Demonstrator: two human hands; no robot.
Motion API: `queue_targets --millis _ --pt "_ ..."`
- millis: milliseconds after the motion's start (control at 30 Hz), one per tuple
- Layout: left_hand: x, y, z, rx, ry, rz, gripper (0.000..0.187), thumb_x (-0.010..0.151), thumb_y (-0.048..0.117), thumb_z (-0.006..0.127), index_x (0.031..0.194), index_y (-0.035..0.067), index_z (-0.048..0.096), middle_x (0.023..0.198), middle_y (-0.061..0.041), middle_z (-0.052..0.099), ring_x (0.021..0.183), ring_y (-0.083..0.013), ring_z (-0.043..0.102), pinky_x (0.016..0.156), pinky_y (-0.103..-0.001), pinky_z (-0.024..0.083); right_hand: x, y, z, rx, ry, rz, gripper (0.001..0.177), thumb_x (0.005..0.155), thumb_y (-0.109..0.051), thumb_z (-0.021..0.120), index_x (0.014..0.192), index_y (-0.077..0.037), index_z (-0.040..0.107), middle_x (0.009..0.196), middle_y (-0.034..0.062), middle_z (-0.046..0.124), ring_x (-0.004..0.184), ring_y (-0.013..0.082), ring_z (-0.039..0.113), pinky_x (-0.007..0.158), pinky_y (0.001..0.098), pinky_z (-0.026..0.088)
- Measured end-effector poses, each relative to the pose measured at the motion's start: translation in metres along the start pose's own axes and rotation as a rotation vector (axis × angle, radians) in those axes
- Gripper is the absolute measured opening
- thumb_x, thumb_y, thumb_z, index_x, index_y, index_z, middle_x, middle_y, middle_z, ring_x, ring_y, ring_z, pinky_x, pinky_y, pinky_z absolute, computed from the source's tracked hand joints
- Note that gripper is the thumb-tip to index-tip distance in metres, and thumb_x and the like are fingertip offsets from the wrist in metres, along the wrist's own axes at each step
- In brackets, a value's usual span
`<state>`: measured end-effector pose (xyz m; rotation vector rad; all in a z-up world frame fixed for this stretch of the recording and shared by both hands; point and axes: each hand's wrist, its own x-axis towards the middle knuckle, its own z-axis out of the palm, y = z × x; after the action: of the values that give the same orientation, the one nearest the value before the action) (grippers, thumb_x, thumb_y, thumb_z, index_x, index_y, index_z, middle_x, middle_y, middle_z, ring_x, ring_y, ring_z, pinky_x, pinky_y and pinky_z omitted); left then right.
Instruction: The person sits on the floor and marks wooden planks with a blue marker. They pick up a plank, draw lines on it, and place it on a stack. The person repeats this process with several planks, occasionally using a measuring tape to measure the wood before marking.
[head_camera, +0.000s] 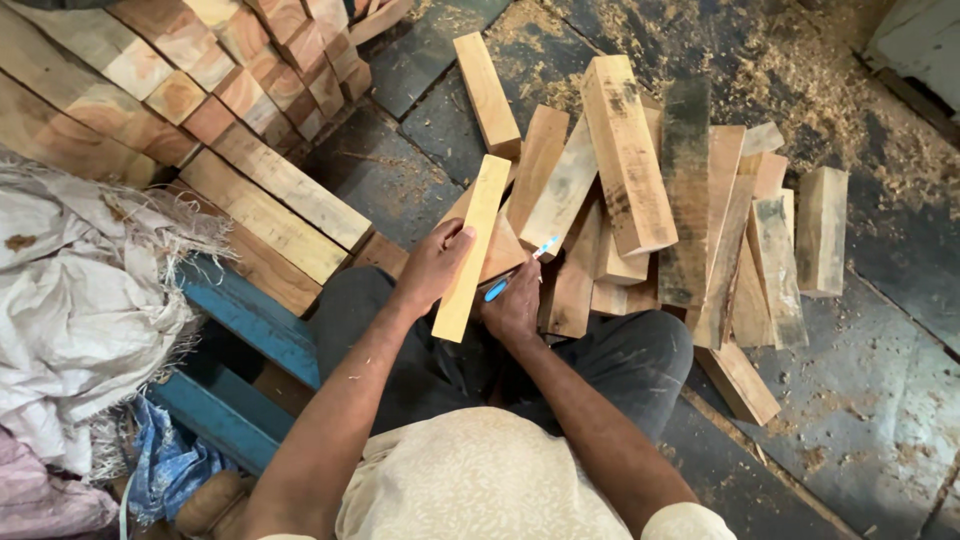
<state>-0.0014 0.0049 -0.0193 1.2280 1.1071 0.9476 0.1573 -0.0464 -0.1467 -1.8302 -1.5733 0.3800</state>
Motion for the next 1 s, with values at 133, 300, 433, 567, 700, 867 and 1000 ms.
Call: queue_targets --millis 133,300,433,567,700,867,1000 --pt "0.001 0.000 -0.004 0.046 -0.027 -0.007 0.041 0.103 0.037 0.056 0.122 0.001 0.065 0.101 -0.005 0.070 0.091 -0.0102 0.061 0.082 -0.030 0.052 0.002 -0.008 -0.019 0.091 -0.086 0.014 0.092 0.077 -0.023 0.081 0.146 0.009 0.028 0.128 0.0326 0.051 0.118 0.0518 0.051 0.099 0.0561 0.043" --pt "0.003 0.004 -0.009 0.113 -0.045 -0.075 0.044 0.101 0.038 0.057 0.128 0.003 0.063 0.104 -0.005 0.072 0.091 -0.0119 0.064 0.081 -0.030 0.053 0.032 -0.010 -0.078 0.470 -0.235 0.072 0.060 0.086 -0.016 0.069 0.139 0.001 0.046 0.120 0.0205 0.064 0.107 0.0324 0.066 0.091 0.0434 0.056" --pt "0.005 0.008 -0.004 0.148 -0.055 -0.065 0.044 0.102 0.037 0.058 0.127 0.001 0.065 0.102 -0.007 0.073 0.089 -0.0122 0.063 0.080 -0.031 0.053 0.057 -0.011 -0.104 0.798 -0.115 0.212 0.040 0.108 -0.025 0.053 0.139 0.000 0.053 0.113 0.0136 0.068 0.096 0.0184 0.069 0.085 0.0336 0.060" --pt "0.004 0.014 -0.005 0.130 -0.075 -0.058 0.043 0.102 0.036 0.056 0.126 0.001 0.065 0.102 -0.006 0.073 0.089 -0.0097 0.064 0.080 -0.030 0.053 0.066 -0.028 -0.111 0.908 -0.126 0.295 0.040 0.107 -0.024 0.054 0.137 0.002 0.060 0.108 0.0133 0.070 0.091 0.0193 0.071 0.084 0.0342 0.060" --pt "0.004 0.014 -0.004 0.107 -0.068 -0.074 0.042 0.101 0.035 0.058 0.126 0.001 0.065 0.101 -0.005 0.073 0.088 -0.0098 0.063 0.079 -0.030 0.053 0.065 -0.038 -0.105 0.887 -0.149 0.270 0.039 0.107 -0.023 0.055 0.135 0.003 0.059 0.115 0.0157 0.072 0.098 0.0203 0.074 0.088 0.0326 0.060" --pt "0.002 0.019 -0.004 0.164 -0.062 -0.053 0.039 0.102 0.034 0.057 0.122 0.002 0.067 0.097 -0.008 0.073 0.086 -0.0111 0.063 0.079 -0.030 0.053 0.064 -0.039 -0.102 0.828 -0.160 0.205 0.038 0.106 -0.022 0.057 0.132 0.005 0.060 0.115 0.0165 0.073 0.101 0.0213 0.075 0.091 0.0323 0.062" --pt "0.001 0.026 -0.004 0.185 -0.051 -0.064 0.038 0.102 0.034 0.058 0.120 0.002 0.067 0.097 -0.009 0.074 0.086 -0.0124 0.065 0.079 -0.031 0.053 0.066 -0.044 -0.104 0.797 -0.163 0.195 0.036 0.106 -0.021 0.057 0.131 0.004 0.061 0.114 0.0155 0.072 0.099 0.0212 0.074 0.089 0.0321 0.061"
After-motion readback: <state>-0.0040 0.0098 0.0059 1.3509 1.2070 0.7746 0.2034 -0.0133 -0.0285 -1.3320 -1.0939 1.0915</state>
